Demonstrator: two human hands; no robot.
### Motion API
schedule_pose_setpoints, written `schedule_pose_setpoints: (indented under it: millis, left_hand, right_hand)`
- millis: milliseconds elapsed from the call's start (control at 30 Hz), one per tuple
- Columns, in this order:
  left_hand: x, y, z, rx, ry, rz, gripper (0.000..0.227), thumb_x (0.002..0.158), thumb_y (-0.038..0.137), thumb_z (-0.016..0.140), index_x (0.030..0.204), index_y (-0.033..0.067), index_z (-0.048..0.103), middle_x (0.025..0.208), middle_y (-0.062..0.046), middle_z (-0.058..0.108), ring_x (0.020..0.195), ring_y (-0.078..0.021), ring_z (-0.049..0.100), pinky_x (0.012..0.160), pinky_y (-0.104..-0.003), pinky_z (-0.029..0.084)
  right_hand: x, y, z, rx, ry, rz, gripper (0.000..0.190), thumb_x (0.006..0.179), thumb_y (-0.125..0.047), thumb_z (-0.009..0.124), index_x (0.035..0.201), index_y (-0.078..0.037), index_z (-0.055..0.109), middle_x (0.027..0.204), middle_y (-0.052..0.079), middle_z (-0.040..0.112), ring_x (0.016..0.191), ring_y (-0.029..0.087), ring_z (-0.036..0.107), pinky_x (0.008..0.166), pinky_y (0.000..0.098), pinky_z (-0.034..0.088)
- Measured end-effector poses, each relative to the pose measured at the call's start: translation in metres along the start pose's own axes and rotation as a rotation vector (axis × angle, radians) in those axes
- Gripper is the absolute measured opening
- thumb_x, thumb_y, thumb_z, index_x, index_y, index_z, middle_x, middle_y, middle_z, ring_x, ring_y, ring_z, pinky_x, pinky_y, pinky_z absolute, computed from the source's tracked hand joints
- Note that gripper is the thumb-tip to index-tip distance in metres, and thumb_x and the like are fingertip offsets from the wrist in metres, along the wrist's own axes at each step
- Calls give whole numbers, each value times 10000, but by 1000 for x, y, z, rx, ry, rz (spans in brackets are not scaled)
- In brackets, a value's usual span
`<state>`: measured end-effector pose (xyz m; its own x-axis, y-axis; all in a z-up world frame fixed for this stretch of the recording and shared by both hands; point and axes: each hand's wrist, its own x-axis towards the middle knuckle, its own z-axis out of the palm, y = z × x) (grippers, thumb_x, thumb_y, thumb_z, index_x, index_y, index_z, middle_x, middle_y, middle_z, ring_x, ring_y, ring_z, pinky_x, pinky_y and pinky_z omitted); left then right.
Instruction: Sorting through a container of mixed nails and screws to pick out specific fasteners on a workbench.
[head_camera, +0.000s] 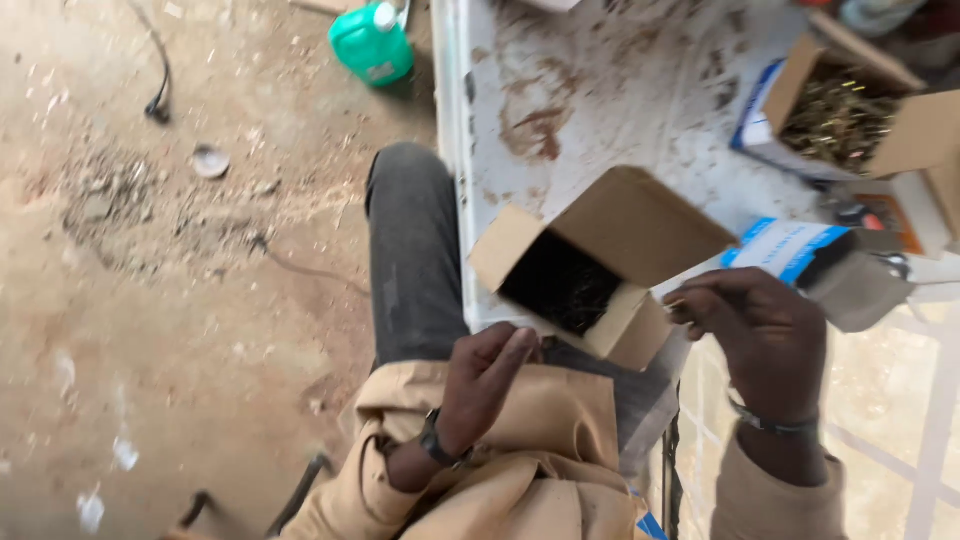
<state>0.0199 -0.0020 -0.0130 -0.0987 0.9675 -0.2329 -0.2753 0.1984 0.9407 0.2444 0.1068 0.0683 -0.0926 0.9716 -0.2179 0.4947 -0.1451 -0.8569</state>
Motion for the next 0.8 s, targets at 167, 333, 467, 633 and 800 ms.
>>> schedule_pose_setpoints:
  millis: [167, 333, 467, 633, 800]
  left_hand:
    - [5, 5, -8, 326, 47, 132, 347, 1033, 268, 590, 747, 83, 656, 655, -5, 670, 584, -70, 598, 511, -280, 399]
    - [13, 8, -8, 557, 57, 159, 465, 1050, 315, 555, 633, 136, 449, 523, -4, 423, 462, -116, 386, 482, -353, 276]
    - [11, -6, -8, 613, 93, 171, 484, 1040, 259, 560, 620, 123, 360, 515, -52, 360, 442, -183, 370, 500, -418, 232]
    - [15, -8, -9, 529, 100, 193, 443, 1012, 166, 547, 633, 117, 323, 528, -32, 338, 483, -152, 307, 510, -396, 235]
    - [19, -6, -11, 483, 81, 199, 429, 1027, 169, 528, 649, 111, 334, 546, -19, 322, 510, -133, 290, 513, -375, 232]
  right_hand:
    - [51, 40, -97, -552, 155, -335, 49, 1214, 149, 729, 1248, 116, 739, 1186, 199, 744, 1032, 237, 681, 954, 353, 551]
    - [100, 82, -143, -509, 150, -518, 253, 1440, -26, 454, 1578, 167, 543, 1362, 286, 560, 1223, 363, 547, 1065, 478, 459]
    - [16, -2, -52, -475, 95, -563, 210, 1348, 246, 434, 1178, 170, 531, 1351, 364, 686, 1325, 467, 670, 1234, 516, 500]
    - [-19, -38, 6, -722, 226, -1007, 144, 1136, 112, 694, 1073, 145, 819, 1091, 307, 749, 884, 454, 761, 800, 517, 602]
    - [-24, -18, 25, -656, -45, -1092, 128, 1003, 50, 637, 1106, 33, 711, 1145, 264, 683, 927, 386, 752, 763, 463, 613]
